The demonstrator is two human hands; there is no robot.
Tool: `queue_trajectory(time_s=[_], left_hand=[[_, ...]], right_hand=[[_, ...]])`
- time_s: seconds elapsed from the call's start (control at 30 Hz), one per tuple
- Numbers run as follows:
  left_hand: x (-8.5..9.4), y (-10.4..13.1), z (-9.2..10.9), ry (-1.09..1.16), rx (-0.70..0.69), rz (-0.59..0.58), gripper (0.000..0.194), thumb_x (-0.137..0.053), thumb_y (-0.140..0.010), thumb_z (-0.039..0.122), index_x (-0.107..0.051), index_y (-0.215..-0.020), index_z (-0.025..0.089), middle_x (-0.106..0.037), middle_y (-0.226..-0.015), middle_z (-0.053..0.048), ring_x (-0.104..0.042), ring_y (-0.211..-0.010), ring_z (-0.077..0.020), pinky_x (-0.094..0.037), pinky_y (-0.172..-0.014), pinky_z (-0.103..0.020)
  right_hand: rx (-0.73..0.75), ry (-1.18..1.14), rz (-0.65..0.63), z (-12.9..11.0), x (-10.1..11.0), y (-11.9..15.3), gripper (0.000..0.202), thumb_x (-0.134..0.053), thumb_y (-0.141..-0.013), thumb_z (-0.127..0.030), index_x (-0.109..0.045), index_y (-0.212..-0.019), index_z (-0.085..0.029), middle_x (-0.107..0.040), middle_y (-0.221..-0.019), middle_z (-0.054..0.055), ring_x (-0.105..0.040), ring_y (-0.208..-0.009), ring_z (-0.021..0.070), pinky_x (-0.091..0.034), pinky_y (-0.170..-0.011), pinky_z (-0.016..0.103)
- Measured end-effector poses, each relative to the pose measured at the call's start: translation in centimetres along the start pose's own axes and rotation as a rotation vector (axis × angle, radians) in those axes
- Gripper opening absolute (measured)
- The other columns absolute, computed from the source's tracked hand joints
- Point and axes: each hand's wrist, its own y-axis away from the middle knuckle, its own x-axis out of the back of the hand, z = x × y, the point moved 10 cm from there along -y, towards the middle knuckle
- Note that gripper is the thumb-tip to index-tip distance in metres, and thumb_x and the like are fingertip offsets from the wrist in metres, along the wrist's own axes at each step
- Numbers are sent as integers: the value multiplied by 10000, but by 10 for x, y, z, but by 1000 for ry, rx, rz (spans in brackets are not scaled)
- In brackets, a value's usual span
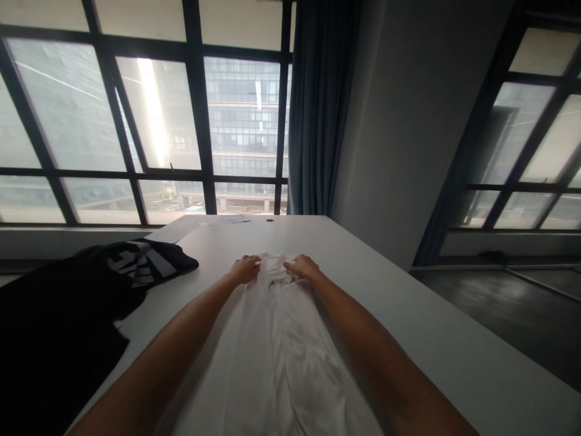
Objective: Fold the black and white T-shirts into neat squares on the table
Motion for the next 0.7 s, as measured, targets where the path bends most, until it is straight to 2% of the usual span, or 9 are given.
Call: queue_trajectory(time_s=[0.1, 0.17, 0.23, 0.37, 0.5, 0.57, 0.7], left_hand=[[-10, -30, -15, -27, 25, -16, 452, -404, -942, 288, -491, -1385, 259, -488, -1472, -73, -417, -1352, -273, -392, -1044, -461], [-16, -44, -23, -42, 22, -34, 469, -419, -928, 287, -491, -1391, 256, -524, -1438, -85, -446, -1329, -270, -375, -1053, -458], [-17, -53, -31, -57, 16, -48, 447, -443, -910, 300, -551, -1341, 255, -583, -1370, -93, -503, -1272, -276, -358, -1056, -455], [-10, -62, -46, -74, 17, -62, 326, -538, -843, 358, -704, -1109, 269, -680, -1200, -81, -561, -1175, -293, -326, -1051, -462], [-3, -66, -59, -37, 49, -92, 257, -594, -799, 422, -731, -958, 276, -733, -1038, -24, -622, -1038, -258, -346, -1007, -441], [2, -67, -65, -9, 68, -94, 268, -582, -810, 446, -722, -966, 279, -742, -982, 2, -644, -969, -227, -359, -986, -414], [20, -69, -76, 20, 106, -58, 282, -562, -829, 465, -699, -979, 268, -739, -962, 16, -648, -945, -208, -377, -959, -377]], right_hand=[[6, -71, 11, -2, -7, -17, 492, -749, -688, -371, -690, -1138, -181, -701, -1160, 138, -656, -1077, 254, -505, -829, 285], [26, -113, 24, -3, -7, -26, 483, -738, -664, -220, -691, -1144, -206, -718, -1128, 98, -667, -1048, 222, -507, -831, 261], [57, -142, 36, -4, -6, -35, 429, -687, -684, -152, -711, -1106, -227, -730, -1097, 62, -675, -1016, 189, -505, -830, 234], [80, -177, 8, 0, -7, -50, 327, -674, -699, -156, -747, -1014, -206, -745, -1027, 63, -696, -908, 176, -515, -756, 208], [34, -146, -132, 5, -27, -57, 293, -736, -684, -271, -761, -952, -156, -757, -885, 99, -707, -741, 202, -524, -624, 232], [50, -109, -110, 3, -26, -59, 244, -745, -663, -231, -770, -895, -160, -759, -904, 104, -710, -801, 210, -522, -657, 226], [95, -112, 7, -6, -4, -64, 238, -691, -695, -168, -770, -919, -170, -753, -1003, 102, -696, -936, 201, -507, -752, 204]])
